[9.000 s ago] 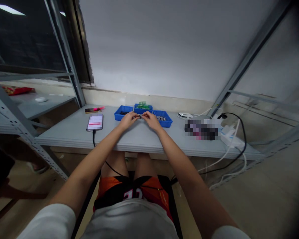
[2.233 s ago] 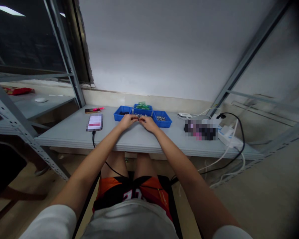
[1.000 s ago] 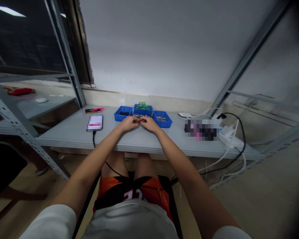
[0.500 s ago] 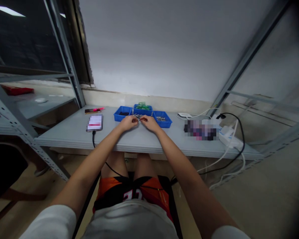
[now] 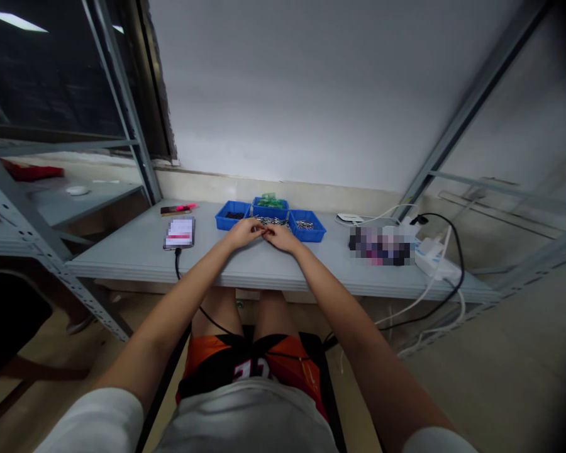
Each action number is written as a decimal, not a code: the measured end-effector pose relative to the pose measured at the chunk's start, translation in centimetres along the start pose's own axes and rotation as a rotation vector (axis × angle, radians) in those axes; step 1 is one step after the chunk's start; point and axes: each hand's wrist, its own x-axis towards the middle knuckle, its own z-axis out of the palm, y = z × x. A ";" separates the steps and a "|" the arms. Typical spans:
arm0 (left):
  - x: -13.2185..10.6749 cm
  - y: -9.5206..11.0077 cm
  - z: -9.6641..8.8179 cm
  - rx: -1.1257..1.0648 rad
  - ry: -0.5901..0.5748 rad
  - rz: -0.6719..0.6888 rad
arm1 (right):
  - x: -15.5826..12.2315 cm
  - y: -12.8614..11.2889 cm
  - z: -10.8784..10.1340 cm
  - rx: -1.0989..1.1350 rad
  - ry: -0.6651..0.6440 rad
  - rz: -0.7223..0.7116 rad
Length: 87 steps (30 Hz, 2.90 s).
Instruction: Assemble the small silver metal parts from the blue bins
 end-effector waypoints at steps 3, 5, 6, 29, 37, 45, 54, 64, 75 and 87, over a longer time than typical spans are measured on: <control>0.0 0.0 0.0 0.007 -0.005 0.003 | 0.0 -0.1 0.0 0.000 0.000 -0.012; 0.1 0.1 -0.1 0.012 0.013 -0.008 | 0.0 -0.2 -0.2 0.007 0.028 -0.009; 0.1 0.1 -0.1 0.014 0.032 -0.024 | 0.0 -0.2 -0.4 0.017 0.057 -0.002; 0.0 0.0 -0.2 0.017 0.119 -0.106 | 0.2 -0.1 -0.8 0.114 0.142 0.016; -0.1 0.7 -0.2 -0.072 0.023 0.053 | -0.2 -0.5 -0.4 0.020 0.077 -0.063; 0.0 0.4 -0.2 -0.023 0.075 0.038 | -0.1 -0.7 -0.4 0.074 0.071 -0.033; 0.0 0.5 -0.3 -0.022 0.096 0.014 | 0.0 -0.5 -0.4 0.098 0.097 -0.040; 0.0 0.6 -0.4 -0.036 0.142 -0.077 | 0.0 -0.8 -1.6 0.155 0.235 -0.006; -0.1 0.2 -0.2 -0.029 -0.019 -0.095 | 0.0 -1.5 -1.4 0.100 0.229 -0.045; 0.0 0.4 -0.1 -0.069 0.023 0.019 | 0.2 -0.1 -0.8 0.000 0.075 -0.048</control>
